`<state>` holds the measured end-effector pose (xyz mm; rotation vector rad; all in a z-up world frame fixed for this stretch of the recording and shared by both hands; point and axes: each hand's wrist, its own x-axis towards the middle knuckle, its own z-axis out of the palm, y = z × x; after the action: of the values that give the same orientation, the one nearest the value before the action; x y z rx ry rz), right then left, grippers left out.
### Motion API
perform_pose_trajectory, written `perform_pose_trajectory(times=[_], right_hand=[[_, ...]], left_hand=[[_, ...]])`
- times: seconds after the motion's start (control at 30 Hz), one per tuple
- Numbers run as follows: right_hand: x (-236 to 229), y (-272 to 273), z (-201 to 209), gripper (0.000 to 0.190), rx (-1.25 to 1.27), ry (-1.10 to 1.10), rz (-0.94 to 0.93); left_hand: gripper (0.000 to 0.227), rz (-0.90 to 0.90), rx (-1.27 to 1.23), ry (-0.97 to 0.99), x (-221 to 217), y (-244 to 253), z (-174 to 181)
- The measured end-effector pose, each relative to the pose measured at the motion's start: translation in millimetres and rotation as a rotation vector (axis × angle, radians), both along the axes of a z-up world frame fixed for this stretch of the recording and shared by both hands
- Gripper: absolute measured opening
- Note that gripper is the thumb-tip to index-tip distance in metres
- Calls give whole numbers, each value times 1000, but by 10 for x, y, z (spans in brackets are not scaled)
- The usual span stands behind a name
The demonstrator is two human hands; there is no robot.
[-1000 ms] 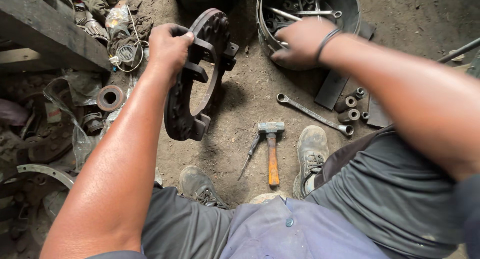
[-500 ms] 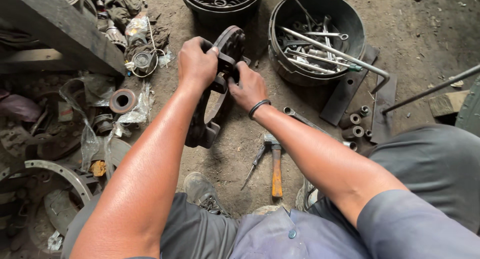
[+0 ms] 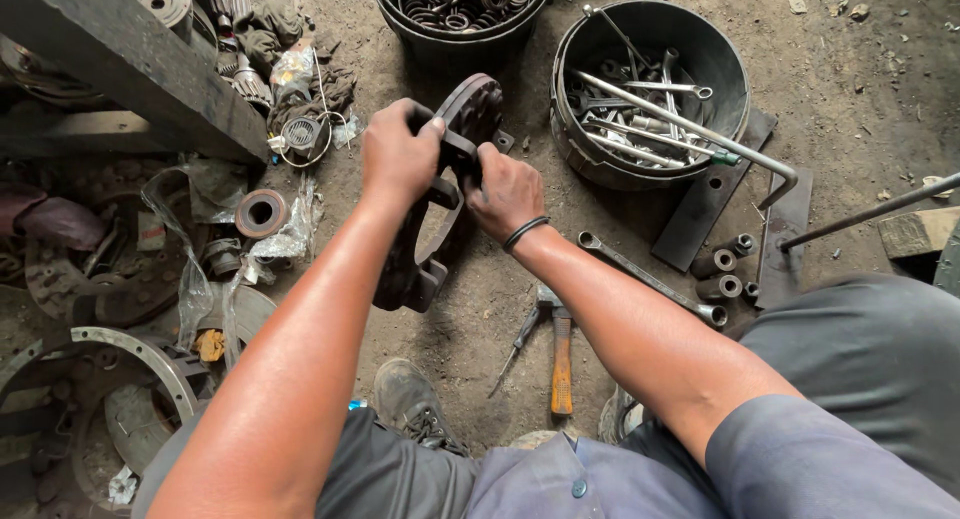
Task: The person sits on the floor and uses a hammer and a metal rod to strike and remove a bolt from a circular metal part. They then handle a curved metal piece and a flat metal disc, using a wrench and a metal bar to manipulate them.
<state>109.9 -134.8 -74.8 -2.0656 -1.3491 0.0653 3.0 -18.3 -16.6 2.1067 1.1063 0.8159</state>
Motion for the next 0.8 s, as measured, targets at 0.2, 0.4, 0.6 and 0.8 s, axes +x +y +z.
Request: perform_pose_trajectory(times=[0.2, 0.4, 0.6, 0.8], right_hand=[[1, -6, 249, 26, 213, -76, 38], [-21, 19, 348, 28, 282, -129, 51], [-15, 23, 316, 31, 252, -163, 48], [-6, -27, 310, 25, 231, -170, 85]], left_hand=[[20, -38, -170, -68, -44, 147, -82], [19, -34, -175, -34, -7, 166, -43], [19, -15, -109, -20, 3, 63, -7], [18, -4, -133, 9, -26, 32, 73]])
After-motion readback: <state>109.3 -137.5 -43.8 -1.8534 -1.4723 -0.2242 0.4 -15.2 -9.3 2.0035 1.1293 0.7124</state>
